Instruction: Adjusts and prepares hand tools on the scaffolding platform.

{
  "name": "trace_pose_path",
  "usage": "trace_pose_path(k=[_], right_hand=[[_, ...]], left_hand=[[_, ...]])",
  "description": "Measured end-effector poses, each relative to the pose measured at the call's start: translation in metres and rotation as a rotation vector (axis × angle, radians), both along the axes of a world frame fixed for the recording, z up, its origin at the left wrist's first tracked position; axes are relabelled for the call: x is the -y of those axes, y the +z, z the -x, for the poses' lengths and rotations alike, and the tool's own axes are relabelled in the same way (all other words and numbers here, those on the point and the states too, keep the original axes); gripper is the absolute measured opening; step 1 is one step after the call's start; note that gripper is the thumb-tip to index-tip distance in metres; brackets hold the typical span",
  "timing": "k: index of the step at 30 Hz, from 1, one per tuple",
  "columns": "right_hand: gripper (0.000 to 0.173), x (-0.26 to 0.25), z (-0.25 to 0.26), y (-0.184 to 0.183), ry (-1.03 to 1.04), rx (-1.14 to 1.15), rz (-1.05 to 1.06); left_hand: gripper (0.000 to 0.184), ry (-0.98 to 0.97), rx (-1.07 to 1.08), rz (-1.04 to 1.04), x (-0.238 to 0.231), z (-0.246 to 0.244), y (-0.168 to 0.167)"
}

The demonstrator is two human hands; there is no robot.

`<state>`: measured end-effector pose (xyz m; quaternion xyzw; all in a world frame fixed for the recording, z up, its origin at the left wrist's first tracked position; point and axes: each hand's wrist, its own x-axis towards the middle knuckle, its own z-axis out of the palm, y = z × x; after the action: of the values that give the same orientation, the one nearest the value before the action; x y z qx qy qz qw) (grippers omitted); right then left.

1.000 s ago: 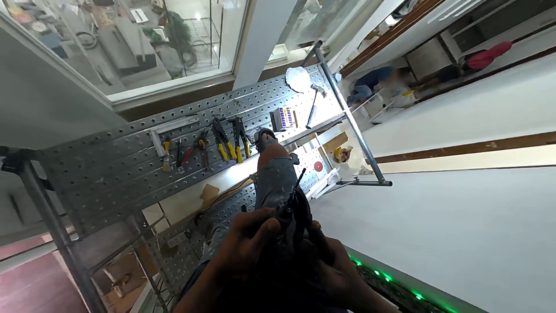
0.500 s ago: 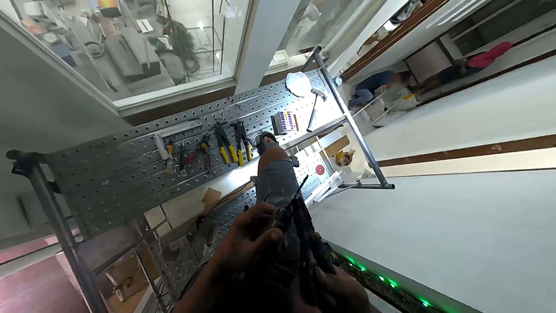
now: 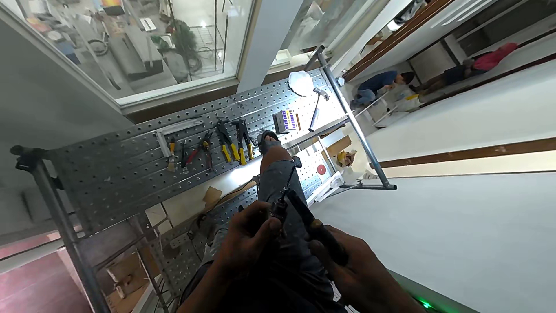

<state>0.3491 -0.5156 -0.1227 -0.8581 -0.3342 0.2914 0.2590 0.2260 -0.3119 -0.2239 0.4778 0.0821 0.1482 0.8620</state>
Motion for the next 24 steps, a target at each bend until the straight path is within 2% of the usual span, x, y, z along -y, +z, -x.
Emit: trace_pose_path(k=[7, 13, 18, 24], right_hand=[[0.034, -0.003, 0.001, -0.001, 0.009, 0.161, 0.055], [0.032, -0.003, -0.004, 0.005, 0.025, 0.204, 0.068], [0.027, -0.002, -0.018, 0.014, 0.101, 0.348, 0.102], [0.025, -0.001, -0.042, 0.037, 0.235, 0.382, 0.145]], left_hand=[[0.031, 0.03, -0.042, -0.036, 0.002, 0.001, 0.004], [0.032, 0.019, -0.064, -0.037, 0.002, 0.001, 0.008], [0.03, 0.02, -0.084, -0.062, 0.001, 0.0, 0.01], [0.029, -0.006, -0.066, -0.11, 0.002, -0.002, 0.011]])
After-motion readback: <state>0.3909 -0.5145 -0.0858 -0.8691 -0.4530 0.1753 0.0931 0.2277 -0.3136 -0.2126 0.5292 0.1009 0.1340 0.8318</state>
